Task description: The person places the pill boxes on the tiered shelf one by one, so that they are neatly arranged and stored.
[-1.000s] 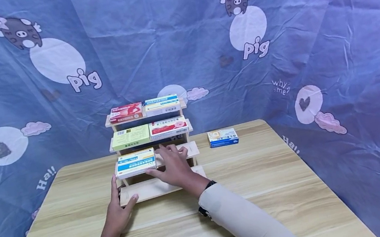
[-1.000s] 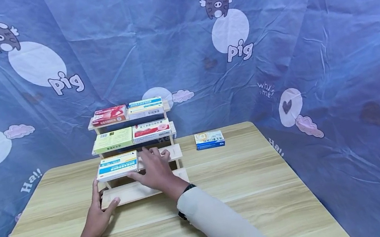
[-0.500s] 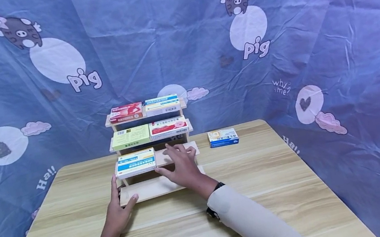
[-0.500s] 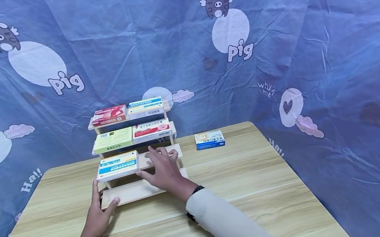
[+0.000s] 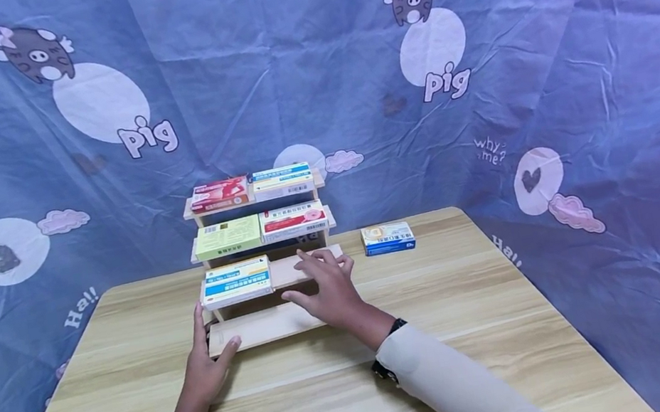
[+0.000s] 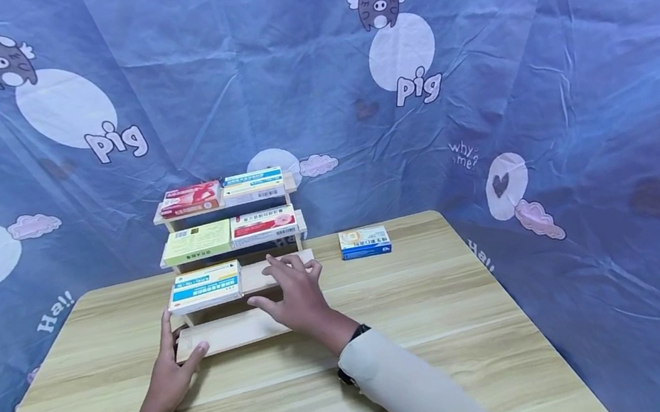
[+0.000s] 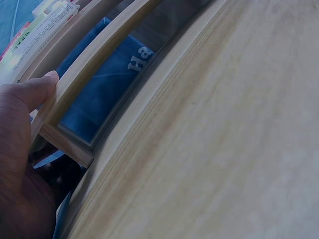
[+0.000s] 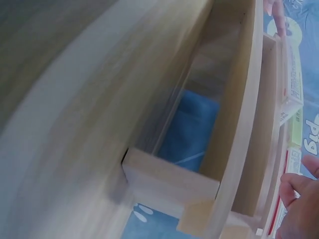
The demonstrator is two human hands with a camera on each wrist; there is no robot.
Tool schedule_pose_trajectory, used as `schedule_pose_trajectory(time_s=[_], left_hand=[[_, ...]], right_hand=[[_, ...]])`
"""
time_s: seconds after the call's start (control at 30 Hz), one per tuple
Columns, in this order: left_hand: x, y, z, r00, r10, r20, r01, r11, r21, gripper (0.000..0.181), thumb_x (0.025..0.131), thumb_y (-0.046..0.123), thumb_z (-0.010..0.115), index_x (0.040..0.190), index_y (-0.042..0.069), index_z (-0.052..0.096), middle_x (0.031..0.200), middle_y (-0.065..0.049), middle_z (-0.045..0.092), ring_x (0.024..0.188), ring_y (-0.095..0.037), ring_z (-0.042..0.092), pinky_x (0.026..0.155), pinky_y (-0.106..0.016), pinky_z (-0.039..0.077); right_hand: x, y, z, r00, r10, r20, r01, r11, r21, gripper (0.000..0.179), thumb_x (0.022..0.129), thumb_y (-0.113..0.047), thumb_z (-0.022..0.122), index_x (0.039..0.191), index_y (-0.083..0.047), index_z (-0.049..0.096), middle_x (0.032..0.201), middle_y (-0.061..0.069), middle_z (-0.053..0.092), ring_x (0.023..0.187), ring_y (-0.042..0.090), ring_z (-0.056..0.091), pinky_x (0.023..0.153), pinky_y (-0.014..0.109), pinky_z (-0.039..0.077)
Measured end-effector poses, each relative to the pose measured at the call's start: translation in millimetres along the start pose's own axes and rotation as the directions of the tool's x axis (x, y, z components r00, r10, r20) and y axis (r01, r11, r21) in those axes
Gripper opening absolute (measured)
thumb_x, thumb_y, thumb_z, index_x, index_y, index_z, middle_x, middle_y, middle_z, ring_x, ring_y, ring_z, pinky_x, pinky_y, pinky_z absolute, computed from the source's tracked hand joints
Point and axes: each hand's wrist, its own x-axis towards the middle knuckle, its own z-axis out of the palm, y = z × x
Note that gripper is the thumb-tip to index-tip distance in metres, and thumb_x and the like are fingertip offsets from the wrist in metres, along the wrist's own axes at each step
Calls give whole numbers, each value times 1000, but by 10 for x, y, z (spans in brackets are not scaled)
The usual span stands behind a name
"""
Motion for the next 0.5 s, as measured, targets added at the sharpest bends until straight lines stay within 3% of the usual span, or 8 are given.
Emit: schedule_pose_trajectory(time_s=[0.23, 0.5], left_hand=[[1, -17, 6, 1000, -5, 2, 5, 1000, -4, 111, 108, 40, 70, 171, 47, -22, 179, -33, 16, 165, -57, 19, 131, -76, 15], [29, -12, -2, 1000, 6, 1, -5, 1000, -11, 113, 107, 38, 72, 171, 47, -21, 180, -32, 11, 166, -57, 15, 131, -75, 13]], right_hand=[[-82, 91, -82, 998, -26, -51, 27, 999, 26, 54, 88, -41, 93, 126, -7, 77, 159, 9, 64, 136, 31, 58, 108, 66, 27], [-158, 184, -185, 995, -4, -104, 8, 999, 35, 56, 81, -37, 98, 121, -4, 77, 156, 11, 66, 130, 32, 61, 101, 60, 29]])
